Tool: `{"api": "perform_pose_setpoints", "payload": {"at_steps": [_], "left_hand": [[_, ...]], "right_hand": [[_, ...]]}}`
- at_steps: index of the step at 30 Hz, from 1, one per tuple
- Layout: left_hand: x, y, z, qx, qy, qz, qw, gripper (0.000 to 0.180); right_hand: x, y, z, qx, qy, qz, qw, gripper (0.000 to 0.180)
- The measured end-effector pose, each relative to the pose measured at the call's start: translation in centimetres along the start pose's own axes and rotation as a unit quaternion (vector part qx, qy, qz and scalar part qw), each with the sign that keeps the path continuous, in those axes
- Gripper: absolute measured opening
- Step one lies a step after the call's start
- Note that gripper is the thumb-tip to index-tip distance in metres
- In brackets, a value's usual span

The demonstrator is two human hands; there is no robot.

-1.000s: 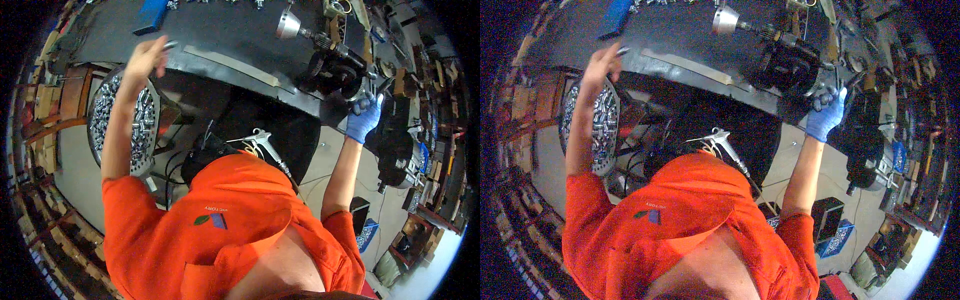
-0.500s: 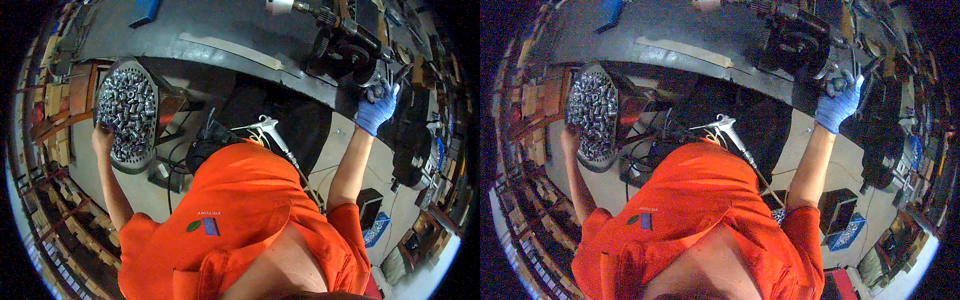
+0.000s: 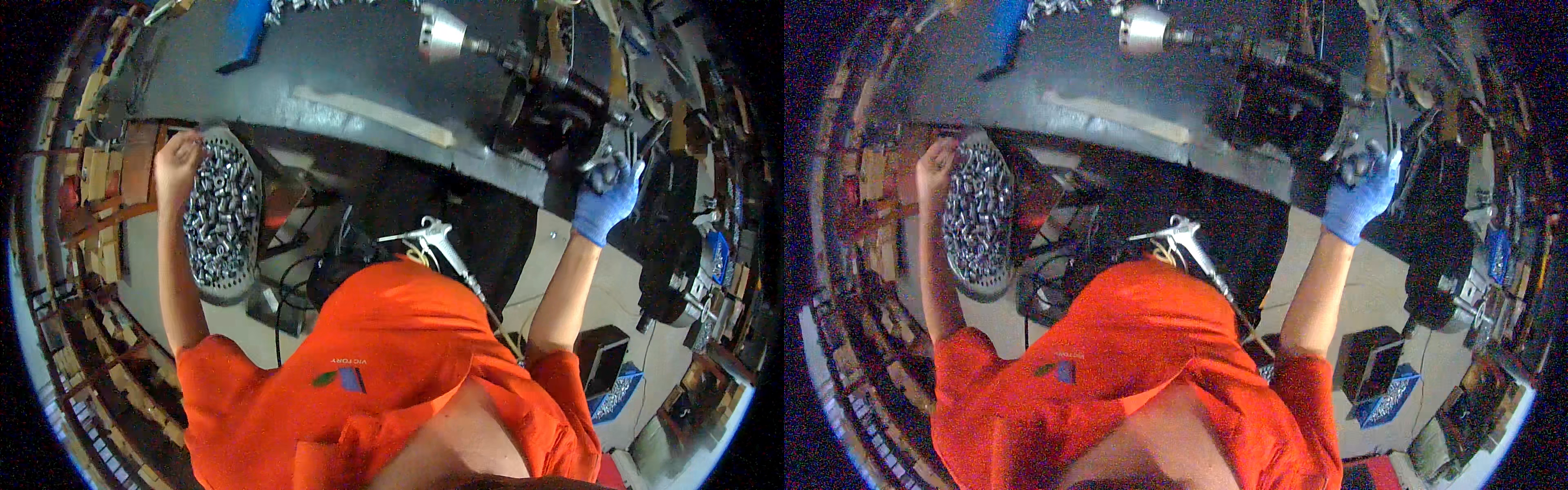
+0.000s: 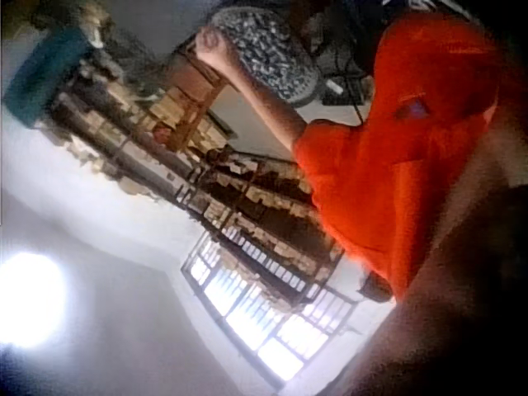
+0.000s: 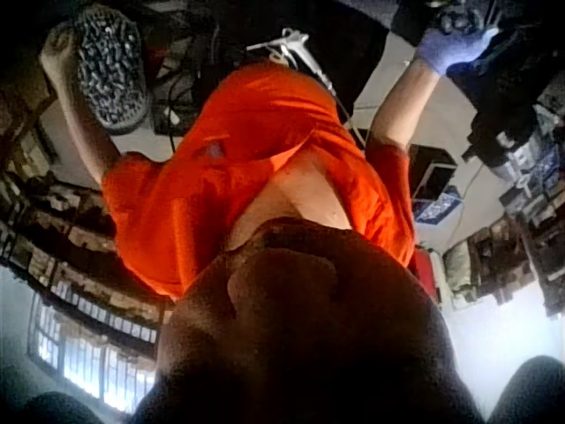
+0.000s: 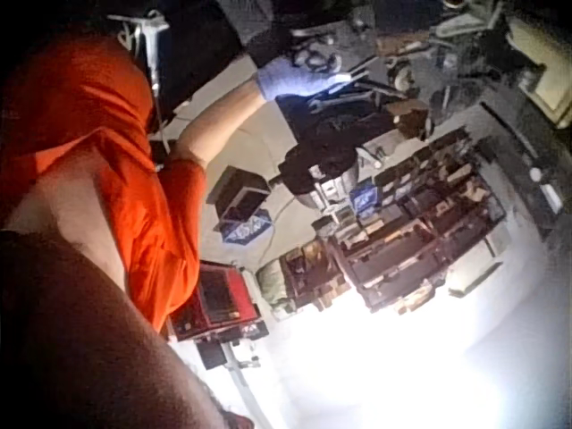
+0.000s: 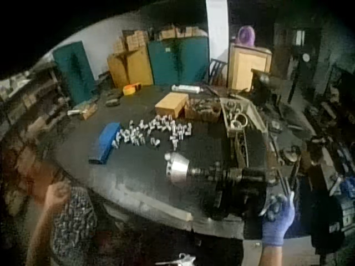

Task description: The person picks up metal bolts from a circular bin and places them onto a metal workbench, occasionally inserting them into a fixed mechanical fixture by hand.

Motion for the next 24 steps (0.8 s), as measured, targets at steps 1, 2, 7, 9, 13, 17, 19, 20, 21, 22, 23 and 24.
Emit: {"api": "perform_pose_setpoints", "payload": {"at_steps": [1,2,7,9,13,17,19,20,21,22,23,24], "left_hand": [[-3.5,-3.0,1.9,0.034,0.018,-0.036,0.999,0.018],[-4.5,-5.4,3.7,0.070,0.022,-0.025,0.997,0.023],[-9.9,-14.5,14.4,0.056,-0.215,0.095,0.970,0.033],[-8.0,-16.6,19.0,0.010,-0.219,0.158,0.963,0.043],[-3.5,-19.4,26.7,0.007,-0.180,0.211,0.961,0.056],[-0.9,-20.5,32.5,-0.013,-0.142,0.266,0.953,0.068],[0.5,-20.6,35.0,-0.007,-0.121,0.237,0.964,0.072],[1.7,-20.9,35.9,0.003,-0.096,0.228,0.969,0.072],[2.9,-21.1,36.8,0.014,-0.070,0.220,0.973,0.072],[3.9,-21.2,37.5,0.017,-0.055,0.211,0.976,0.074],[4.3,-21.2,38.0,0.009,-0.056,0.200,0.978,0.075],[4.9,-21.7,38.2,0.013,-0.052,0.170,0.984,0.073]], "right_hand": [[0.2,0.1,-0.2,-0.023,0.012,-0.029,0.999,0.041],[0.1,0.0,-0.2,-0.016,0.007,-0.021,1.000,0.041],[0.8,0.1,-0.9,-0.073,0.032,-0.058,0.995,0.042],[0.4,0.0,-0.7,-0.037,0.014,-0.049,0.998,0.042],[0.1,1.0,-0.1,-0.033,-0.001,-0.029,0.999,0.041],[0.5,0.7,-1.1,-0.089,0.004,-0.041,0.995,0.038],[0.6,0.2,-1.5,-0.137,0.018,-0.003,0.990,0.035],[0.7,-0.2,-1.7,-0.129,0.018,0.003,0.991,0.034],[0.8,-0.2,-1.8,-0.134,0.024,-0.011,0.991,0.034],[0.7,-0.1,-1.6,-0.146,0.020,-0.021,0.989,0.035],[0.6,0.1,-1.4,-0.158,0.016,-0.032,0.987,0.036],[0.5,0.2,-1.3,-0.169,0.011,-0.043,0.985,0.038]]}}
Point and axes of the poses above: each hand's wrist, its own z-axis towards the middle knuckle, its own y-axis out of the back of the hand, x = y × z, the point moved 10 cm from there along z, towards the middle knuckle, and after that the axes turned 11 degrees about -y, right-handed, at the moved point
